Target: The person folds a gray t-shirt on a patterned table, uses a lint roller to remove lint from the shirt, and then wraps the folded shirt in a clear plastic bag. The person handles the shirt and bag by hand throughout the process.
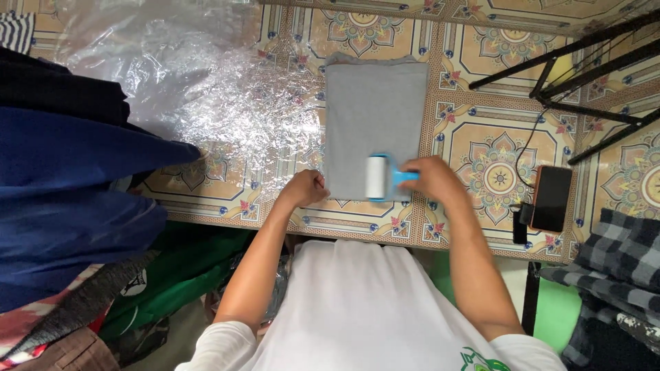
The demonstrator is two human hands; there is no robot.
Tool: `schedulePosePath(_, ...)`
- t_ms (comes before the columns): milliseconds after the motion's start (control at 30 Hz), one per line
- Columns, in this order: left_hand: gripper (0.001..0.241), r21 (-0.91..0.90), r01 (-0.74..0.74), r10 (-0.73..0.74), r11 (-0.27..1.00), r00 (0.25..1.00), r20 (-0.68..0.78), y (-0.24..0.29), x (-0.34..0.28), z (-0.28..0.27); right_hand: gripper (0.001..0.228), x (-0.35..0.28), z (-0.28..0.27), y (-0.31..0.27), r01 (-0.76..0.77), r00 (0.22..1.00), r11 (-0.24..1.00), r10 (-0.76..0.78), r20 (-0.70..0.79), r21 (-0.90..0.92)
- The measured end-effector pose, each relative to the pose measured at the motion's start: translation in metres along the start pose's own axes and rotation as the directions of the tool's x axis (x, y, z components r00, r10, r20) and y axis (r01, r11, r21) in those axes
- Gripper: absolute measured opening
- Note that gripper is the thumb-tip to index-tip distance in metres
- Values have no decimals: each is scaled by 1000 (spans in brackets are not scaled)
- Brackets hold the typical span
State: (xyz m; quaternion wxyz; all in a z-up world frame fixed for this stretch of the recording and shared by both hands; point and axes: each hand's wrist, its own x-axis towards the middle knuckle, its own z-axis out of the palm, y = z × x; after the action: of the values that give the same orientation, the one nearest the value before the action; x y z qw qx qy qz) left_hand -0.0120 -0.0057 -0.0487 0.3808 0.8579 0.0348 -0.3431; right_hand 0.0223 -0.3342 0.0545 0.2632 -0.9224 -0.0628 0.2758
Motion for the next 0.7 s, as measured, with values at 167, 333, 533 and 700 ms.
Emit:
schedulePosePath(167, 21, 68, 30, -32, 997, 999, 36, 21, -11, -14, 33, 44, 56, -7, 259, 965, 966, -257, -54, 24)
schedulePosePath(333, 18, 83, 68, -72, 994, 996, 48, 25, -14, -16, 34, 28, 19, 1, 187, 982, 982, -187, 8, -12)
schedulePosePath(533, 15, 89, 104, -109, 991, 992, 58, 29, -9, -19, 34, 13, -33, 29, -67, 997, 977, 74, 26, -203)
schedulePosePath(700, 16, 63, 123, -120, 990, 991, -51, 46, 14, -32, 28, 39, -5, -8, 140, 986, 985, -148, -78, -105)
